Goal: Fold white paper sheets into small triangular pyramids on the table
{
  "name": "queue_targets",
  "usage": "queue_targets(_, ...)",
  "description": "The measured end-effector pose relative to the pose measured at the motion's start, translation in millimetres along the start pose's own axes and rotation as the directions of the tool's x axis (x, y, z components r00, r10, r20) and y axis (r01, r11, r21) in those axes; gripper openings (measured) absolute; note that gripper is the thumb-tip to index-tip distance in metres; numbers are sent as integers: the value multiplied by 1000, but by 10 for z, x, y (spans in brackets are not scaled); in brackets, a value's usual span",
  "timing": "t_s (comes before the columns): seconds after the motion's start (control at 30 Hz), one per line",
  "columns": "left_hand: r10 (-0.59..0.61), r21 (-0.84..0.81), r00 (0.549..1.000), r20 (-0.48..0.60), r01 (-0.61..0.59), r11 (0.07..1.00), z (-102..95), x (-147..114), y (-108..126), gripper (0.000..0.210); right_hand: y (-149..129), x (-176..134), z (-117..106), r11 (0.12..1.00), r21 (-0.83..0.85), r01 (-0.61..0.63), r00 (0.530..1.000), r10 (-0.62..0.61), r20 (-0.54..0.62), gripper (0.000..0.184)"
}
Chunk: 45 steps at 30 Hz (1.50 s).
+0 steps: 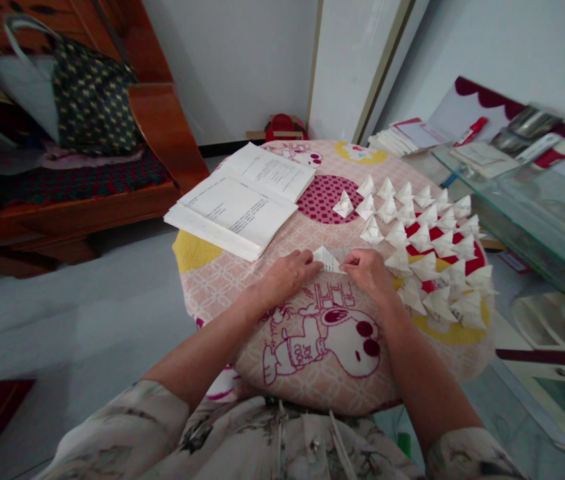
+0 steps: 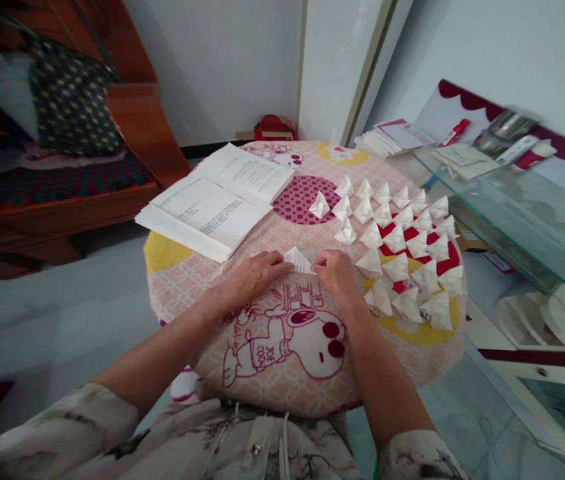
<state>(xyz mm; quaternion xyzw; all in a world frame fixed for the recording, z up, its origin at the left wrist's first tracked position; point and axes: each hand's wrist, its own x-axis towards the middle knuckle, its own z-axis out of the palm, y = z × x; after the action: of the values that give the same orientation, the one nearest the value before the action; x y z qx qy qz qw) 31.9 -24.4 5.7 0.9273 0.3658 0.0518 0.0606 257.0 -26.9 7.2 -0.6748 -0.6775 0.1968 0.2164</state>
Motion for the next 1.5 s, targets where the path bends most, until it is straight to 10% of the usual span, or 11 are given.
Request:
queue_targets(0.47, -69, 139, 997, 40, 63, 988, 136, -51, 180, 54, -147, 3, -37, 996, -88, 28, 992, -39, -119, 11)
queue_targets(0.6, -69, 93, 997, 22, 66, 993, 122, -45, 166, 50, -278, 0, 31, 983, 117, 139, 990, -141, 12, 14)
queue_targets(0.87, -64, 4, 998, -26, 64, 998, 160, -43, 89, 45, -198, 65, 132, 991, 127, -33, 992, 17, 124, 11)
queue_targets(1.5, -62, -30, 997, -42, 61, 998, 145, -50, 84, 44, 78, -54, -156, 981, -149, -128, 992, 123, -40, 14)
